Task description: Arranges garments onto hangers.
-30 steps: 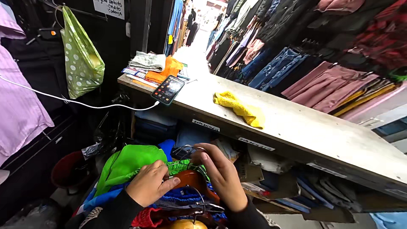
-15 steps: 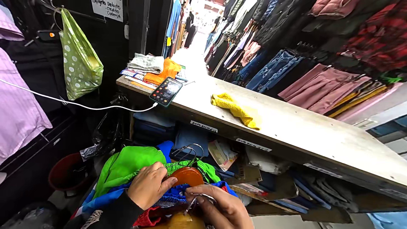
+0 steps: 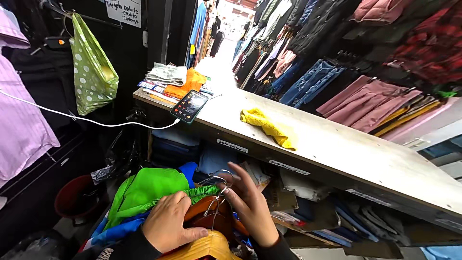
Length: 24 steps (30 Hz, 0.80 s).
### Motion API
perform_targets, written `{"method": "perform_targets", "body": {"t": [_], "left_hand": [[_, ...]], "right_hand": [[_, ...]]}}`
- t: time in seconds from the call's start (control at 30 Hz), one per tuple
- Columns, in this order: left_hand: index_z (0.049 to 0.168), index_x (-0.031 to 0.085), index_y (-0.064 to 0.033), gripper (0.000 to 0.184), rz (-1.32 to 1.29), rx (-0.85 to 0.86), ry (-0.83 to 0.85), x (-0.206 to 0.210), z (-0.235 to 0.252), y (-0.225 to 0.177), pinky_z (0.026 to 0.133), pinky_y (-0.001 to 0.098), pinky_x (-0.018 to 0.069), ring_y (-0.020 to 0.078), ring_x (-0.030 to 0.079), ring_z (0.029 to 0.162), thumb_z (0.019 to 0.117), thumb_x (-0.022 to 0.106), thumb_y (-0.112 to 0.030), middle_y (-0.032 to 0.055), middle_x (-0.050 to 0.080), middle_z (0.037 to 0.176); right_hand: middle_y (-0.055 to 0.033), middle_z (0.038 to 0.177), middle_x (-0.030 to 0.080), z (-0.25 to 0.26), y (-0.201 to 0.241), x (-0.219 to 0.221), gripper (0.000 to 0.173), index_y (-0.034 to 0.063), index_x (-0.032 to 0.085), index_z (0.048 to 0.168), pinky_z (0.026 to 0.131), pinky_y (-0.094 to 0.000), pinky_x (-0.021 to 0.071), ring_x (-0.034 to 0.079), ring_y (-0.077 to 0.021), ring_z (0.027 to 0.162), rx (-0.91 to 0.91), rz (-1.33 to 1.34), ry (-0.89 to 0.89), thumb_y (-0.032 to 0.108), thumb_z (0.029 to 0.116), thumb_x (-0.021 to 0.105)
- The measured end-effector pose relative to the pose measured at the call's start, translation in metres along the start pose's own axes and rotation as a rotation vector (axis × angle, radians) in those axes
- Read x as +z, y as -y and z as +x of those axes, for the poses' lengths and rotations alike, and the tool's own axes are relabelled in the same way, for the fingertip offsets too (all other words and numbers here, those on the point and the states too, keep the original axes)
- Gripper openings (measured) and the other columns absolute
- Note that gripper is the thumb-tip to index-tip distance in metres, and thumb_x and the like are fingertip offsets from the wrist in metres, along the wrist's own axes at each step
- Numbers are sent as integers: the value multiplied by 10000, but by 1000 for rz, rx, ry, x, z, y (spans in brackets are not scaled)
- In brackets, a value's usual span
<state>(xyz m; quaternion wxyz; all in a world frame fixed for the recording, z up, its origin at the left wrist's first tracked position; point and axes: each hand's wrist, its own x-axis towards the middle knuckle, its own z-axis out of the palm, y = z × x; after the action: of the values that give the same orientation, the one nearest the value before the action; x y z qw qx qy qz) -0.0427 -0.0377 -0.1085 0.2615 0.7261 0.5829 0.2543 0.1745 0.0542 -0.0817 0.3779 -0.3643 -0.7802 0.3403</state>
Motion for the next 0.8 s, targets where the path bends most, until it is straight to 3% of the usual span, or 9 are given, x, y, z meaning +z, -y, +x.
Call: {"method": "perform_targets", "body": {"t": [0.07,0.17,0.27,0.33,0.5,0.63,0.7,0.73,0.8], "left_hand": [[1069,674,35,781,-6,-22,14,-1,-1,-2,940,546,502,374,645,1103,846,631,-712,228,651,1179],[1105,665,19,705,7,-6,-19,3,-2,0,931,544,504,366,655,1086,911,592,-655,216,663,1158],[1329,595,-25,739,15,43,-82,7,-3,-2,996,574,482,358,634,1195,955,511,-657,191,663,1265],[1490,465,-14,830,-1,64,-72,8,-3,-11,1066,605,421,363,558,1321,969,468,-661,190,588,1420],[1503,373,109,929,-30,55,-74,10,4,-39,1116,604,366,388,524,1361,942,571,-605,246,551,1450],[1569,256,73,992,18,-119,140,-7,18,-65,1147,550,337,402,453,1401,934,605,-605,262,469,1509],[1572,271,53,979,18,-176,172,-11,25,-75,1135,542,359,419,451,1388,923,640,-580,272,464,1497],[1572,285,41,955,22,-192,181,-12,28,-78,1131,533,366,417,448,1387,927,646,-564,268,459,1500],[1567,312,20,894,33,-209,199,-13,33,-84,1128,515,370,402,444,1387,948,641,-535,247,450,1512]], "right_hand": [[-68,1119,744,-4,-5,0,440,-10,592,1349,922,-338,591,718,-136,1024,-2,-13,104,305,1051,520],[-96,1193,718,-14,-15,-9,541,-38,593,1328,999,-325,552,680,-119,1116,29,-14,216,417,1059,479],[-100,1228,705,-25,-20,-14,548,-14,605,1340,1015,-317,529,660,-107,1147,15,-91,291,430,1076,423],[-111,1216,705,-31,-15,-10,528,-6,591,1358,991,-308,537,670,-98,1115,-18,-121,303,407,1088,402],[-133,1211,706,-34,-5,2,486,-101,543,1342,1016,-291,526,659,-113,1156,-92,-36,143,290,1100,388],[-105,1115,739,-26,7,1,394,-109,548,1327,937,-296,578,709,-117,1031,-81,77,10,174,1061,479],[-88,1052,745,-20,11,0,383,-88,583,1297,866,-288,600,719,-114,951,-103,25,-47,191,1038,545],[-86,1057,738,-16,12,-1,382,-66,618,1278,842,-289,604,714,-120,937,-118,-20,-83,216,1024,575],[-124,1237,672,-9,10,-7,410,-1,652,1301,878,-318,617,700,-170,1054,-123,-87,-82,282,1008,599]]}}
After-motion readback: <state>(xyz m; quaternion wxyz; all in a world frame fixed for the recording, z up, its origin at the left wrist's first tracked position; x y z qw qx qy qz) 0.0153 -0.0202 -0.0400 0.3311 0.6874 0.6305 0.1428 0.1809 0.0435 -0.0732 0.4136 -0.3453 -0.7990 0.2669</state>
